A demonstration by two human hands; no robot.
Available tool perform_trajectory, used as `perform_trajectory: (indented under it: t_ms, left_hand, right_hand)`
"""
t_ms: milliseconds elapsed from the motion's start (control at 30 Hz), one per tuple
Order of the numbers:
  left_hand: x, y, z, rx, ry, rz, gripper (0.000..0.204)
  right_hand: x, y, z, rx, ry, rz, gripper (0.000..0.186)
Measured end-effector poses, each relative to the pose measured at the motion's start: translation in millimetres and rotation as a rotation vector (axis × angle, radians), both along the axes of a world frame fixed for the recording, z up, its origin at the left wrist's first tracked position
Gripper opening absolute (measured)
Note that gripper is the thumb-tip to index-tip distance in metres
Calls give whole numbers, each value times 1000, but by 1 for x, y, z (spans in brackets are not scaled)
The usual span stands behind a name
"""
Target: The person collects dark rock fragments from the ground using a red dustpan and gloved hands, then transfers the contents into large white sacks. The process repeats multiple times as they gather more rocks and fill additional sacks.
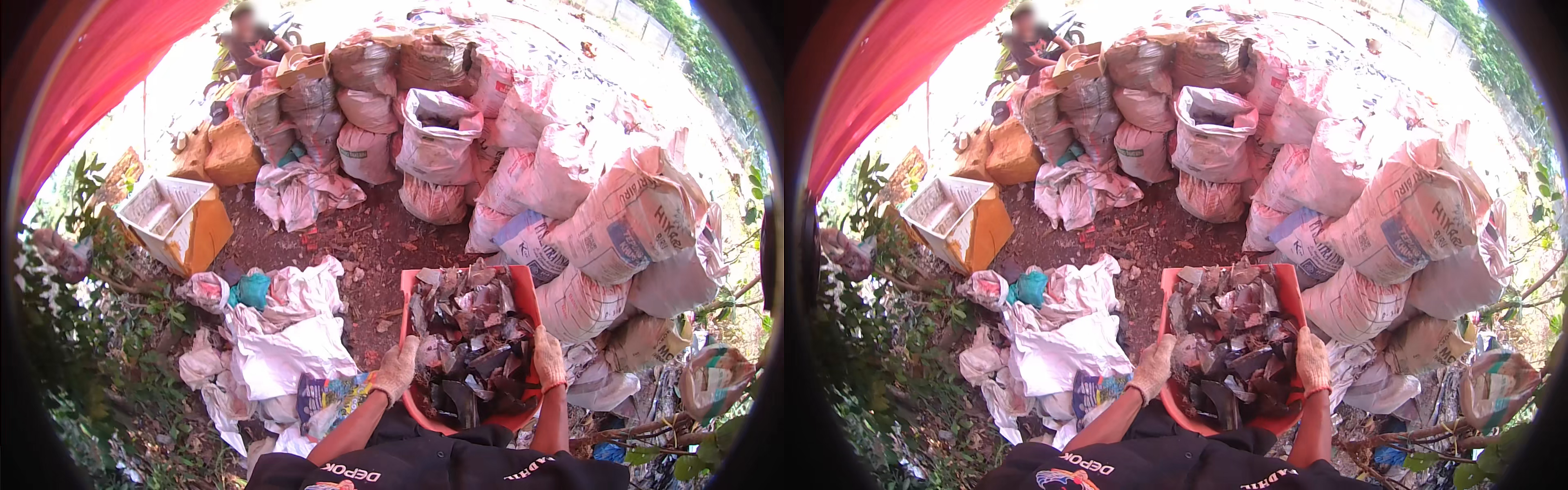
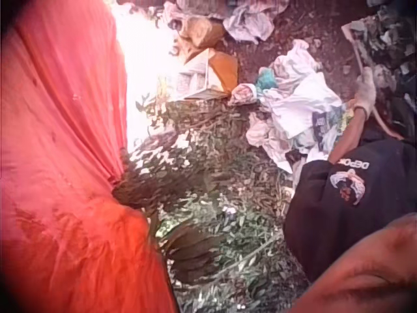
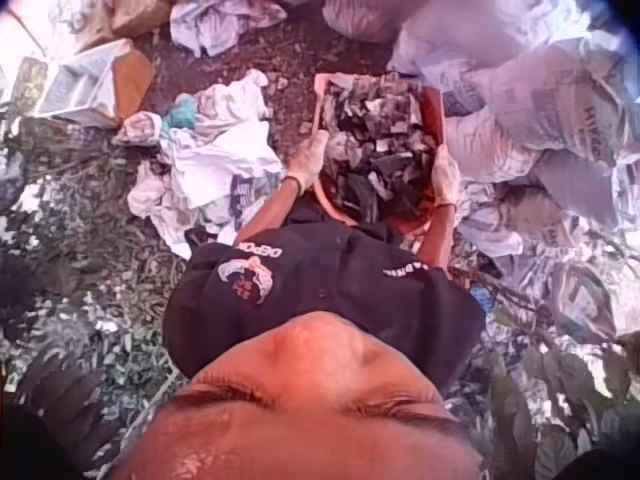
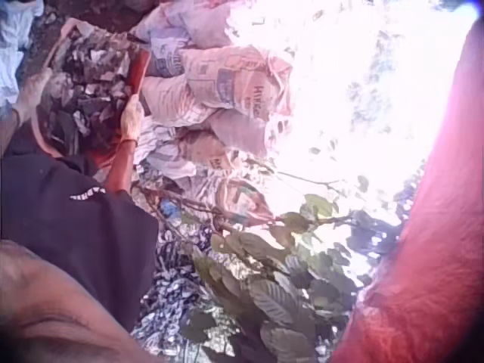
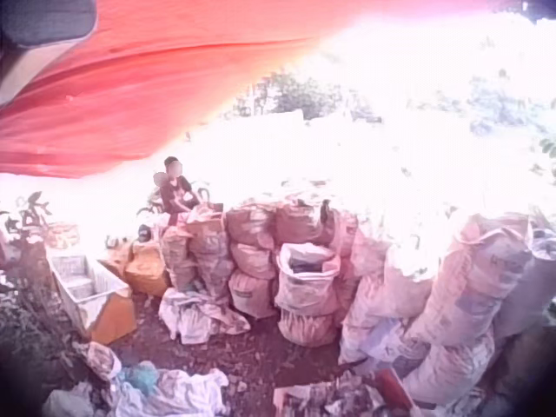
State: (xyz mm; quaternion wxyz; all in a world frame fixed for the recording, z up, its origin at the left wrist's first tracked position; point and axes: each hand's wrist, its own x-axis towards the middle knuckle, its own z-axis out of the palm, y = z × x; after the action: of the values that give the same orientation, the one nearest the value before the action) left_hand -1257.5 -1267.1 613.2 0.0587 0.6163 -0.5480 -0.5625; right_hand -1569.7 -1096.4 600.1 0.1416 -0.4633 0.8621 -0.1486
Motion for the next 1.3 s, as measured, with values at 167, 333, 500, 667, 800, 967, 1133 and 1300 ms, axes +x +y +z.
perform_trajectory:
  t_ms: [167,333,500,667,800,967,1133,1300]
  left_hand:
    - [-36,-135,24,-1,8,86,71]
    - [-106,-273,-1,-56,131,178,64]
    - [-230,-435,-18,-109,85,162,61]
    - [-310,-525,-16,-1,24,86,62]
    - [-362,-567,-16,199,36,116,56]
    - [-394,-584,-50,529,221,185,55]
    - [-388,-641,-75,824,474,174,40]
    - [-364,-695,-116,1223,589,343,22]
  right_hand:
    - [-42,-156,39,33,-248,-141,28]
    - [-116,-305,22,-53,-508,-376,55]
    - [-231,-462,-14,-222,-585,-381,46]
    - [-308,-561,-6,-110,-599,-380,44]
    - [-360,-615,-5,21,-526,-378,44]
    - [-402,-660,-26,158,-454,-343,46]
    - [-382,-706,-41,270,-357,-440,44]
    - [-359,-734,-55,321,-234,-452,40]
